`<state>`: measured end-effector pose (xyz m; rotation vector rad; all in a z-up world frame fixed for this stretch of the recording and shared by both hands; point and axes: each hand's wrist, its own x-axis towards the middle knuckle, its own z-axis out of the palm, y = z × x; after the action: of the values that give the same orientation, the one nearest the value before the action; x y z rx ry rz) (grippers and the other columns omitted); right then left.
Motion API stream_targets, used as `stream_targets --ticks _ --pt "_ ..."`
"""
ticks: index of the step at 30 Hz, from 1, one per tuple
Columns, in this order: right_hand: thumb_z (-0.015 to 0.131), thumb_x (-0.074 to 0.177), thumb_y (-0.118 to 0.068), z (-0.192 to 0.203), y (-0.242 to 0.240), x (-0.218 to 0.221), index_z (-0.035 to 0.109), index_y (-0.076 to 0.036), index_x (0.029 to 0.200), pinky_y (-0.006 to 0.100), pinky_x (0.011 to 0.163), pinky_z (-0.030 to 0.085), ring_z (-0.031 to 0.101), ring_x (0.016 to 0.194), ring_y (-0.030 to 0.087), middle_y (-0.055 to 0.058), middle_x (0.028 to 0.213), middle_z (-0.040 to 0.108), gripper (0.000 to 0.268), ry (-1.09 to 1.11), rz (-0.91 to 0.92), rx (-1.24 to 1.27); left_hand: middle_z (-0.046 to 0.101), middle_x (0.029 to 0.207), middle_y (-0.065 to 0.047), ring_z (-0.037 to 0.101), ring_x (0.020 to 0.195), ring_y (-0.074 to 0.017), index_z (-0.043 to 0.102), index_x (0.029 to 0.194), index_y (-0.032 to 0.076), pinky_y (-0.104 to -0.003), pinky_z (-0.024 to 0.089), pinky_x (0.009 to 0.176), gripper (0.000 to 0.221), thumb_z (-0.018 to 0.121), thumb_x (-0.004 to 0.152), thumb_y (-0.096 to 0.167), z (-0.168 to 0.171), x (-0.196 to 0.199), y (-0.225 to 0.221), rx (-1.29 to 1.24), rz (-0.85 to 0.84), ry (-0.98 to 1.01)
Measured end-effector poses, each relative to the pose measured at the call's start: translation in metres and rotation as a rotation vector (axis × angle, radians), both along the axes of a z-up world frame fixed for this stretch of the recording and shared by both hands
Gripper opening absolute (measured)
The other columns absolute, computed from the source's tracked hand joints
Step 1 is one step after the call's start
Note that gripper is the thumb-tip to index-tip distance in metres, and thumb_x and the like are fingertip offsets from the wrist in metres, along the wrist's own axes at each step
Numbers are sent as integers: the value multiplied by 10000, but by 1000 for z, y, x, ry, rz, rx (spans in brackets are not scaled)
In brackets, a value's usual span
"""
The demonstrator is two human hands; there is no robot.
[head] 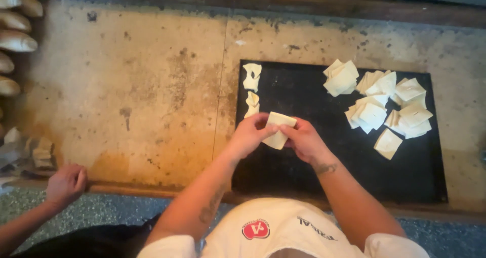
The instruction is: Shaping pre-cut squares of pastry dough into a specific form and arranging them on a baking tray.
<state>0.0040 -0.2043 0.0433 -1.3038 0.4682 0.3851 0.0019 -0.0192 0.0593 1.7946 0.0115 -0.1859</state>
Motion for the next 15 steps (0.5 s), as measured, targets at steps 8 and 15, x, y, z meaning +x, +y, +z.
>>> stream_targets --ticks 8,15 --pt "566 973 2 -17 16 -1 535 -54 1403 590 916 587 694 1147 407 214 1279 683 434 2 -179 454 711 818 -40 680 765 -126 771 1000 64 -246 540 667 138 719 937 175 -15 -1 -15 -382 204 354" --pt "812 758 -91 -36 24 -14 729 -94 1190 468 1002 542 619 1228 377 134 1309 643 440 -791 194 -902 677 883 -116 643 933 -213 751 960 44 -398 512 870 212 633 928 217 -53 -14 -23 -279 265 250"
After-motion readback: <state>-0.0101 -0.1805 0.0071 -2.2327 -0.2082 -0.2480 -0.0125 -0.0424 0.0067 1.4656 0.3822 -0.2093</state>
